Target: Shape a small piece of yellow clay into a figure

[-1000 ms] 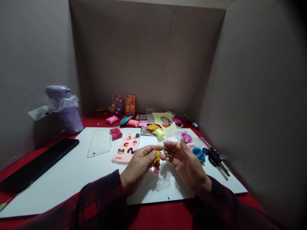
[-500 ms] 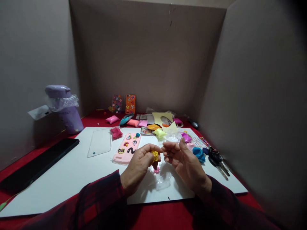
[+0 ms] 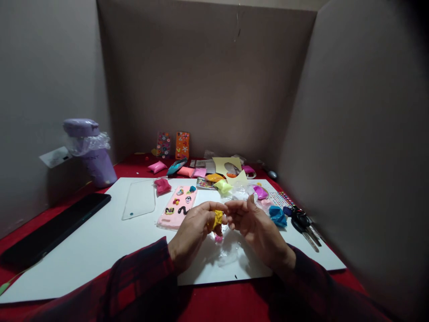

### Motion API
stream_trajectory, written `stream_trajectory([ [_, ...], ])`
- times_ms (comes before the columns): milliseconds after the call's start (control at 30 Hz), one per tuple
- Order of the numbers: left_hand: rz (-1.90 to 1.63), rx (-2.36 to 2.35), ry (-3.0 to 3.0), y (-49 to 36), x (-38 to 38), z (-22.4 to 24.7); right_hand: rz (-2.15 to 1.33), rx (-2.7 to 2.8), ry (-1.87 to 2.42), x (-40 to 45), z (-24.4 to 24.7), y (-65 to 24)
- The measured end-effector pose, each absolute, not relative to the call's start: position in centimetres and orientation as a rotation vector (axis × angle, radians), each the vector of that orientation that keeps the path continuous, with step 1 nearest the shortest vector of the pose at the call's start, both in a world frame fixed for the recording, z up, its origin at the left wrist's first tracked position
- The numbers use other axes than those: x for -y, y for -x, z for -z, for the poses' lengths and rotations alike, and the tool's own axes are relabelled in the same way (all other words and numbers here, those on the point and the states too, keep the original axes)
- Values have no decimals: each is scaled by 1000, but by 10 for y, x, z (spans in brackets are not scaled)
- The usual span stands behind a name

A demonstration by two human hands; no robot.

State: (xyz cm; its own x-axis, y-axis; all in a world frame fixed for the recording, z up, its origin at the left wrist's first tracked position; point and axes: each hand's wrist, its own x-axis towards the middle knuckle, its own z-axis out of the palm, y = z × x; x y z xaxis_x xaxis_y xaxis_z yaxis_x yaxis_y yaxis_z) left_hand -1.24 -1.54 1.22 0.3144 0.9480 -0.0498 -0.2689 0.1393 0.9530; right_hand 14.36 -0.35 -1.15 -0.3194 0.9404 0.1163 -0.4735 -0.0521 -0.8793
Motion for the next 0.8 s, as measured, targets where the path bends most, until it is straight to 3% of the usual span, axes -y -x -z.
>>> stream_trajectory([
  [800,-1069,-785,-1206,13,14,-4,-1616,1120,565,0,17,-145],
])
